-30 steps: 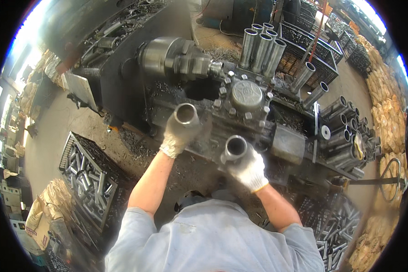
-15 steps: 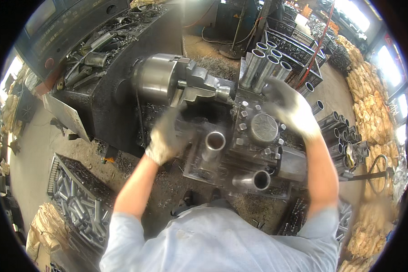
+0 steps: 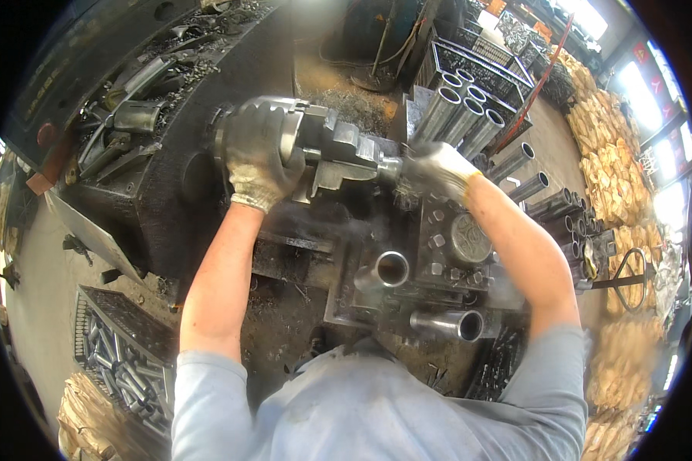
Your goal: The person operates a CNC lathe, repeatedly loading cylindrical metal parts into the chuck, starting the machine, and removing finished parts. They place the finished parts into a nearby bin and continue the cycle with new parts.
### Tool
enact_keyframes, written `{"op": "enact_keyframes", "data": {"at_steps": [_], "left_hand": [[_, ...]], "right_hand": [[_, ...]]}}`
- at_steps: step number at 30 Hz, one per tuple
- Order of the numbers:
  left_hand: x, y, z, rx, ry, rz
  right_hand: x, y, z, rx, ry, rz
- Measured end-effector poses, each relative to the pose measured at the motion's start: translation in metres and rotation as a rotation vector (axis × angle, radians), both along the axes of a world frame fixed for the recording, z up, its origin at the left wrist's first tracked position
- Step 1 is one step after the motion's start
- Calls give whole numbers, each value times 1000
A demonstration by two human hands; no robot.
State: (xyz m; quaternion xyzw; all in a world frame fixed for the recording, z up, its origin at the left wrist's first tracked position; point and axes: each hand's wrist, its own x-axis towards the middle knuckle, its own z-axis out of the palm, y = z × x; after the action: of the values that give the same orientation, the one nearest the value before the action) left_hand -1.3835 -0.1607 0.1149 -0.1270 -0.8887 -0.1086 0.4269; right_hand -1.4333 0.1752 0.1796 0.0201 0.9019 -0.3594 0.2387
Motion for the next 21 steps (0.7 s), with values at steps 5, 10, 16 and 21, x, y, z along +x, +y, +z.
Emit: {"op": "enact_keyframes", "data": {"at_steps": [5, 10, 16, 21], "left_hand": [[-1, 2, 3, 6, 11, -4], [-1, 0, -1, -31, 20, 22], [-4, 0, 4, -79, 107, -5], [-3, 1, 0, -113, 16, 65]], "right_hand": [[23, -26, 42, -123, 260, 73], [-34, -12, 65, -178, 955, -132], [-80, -25, 5, 451, 577, 567], [-68, -19, -22, 331, 217, 888]]}}
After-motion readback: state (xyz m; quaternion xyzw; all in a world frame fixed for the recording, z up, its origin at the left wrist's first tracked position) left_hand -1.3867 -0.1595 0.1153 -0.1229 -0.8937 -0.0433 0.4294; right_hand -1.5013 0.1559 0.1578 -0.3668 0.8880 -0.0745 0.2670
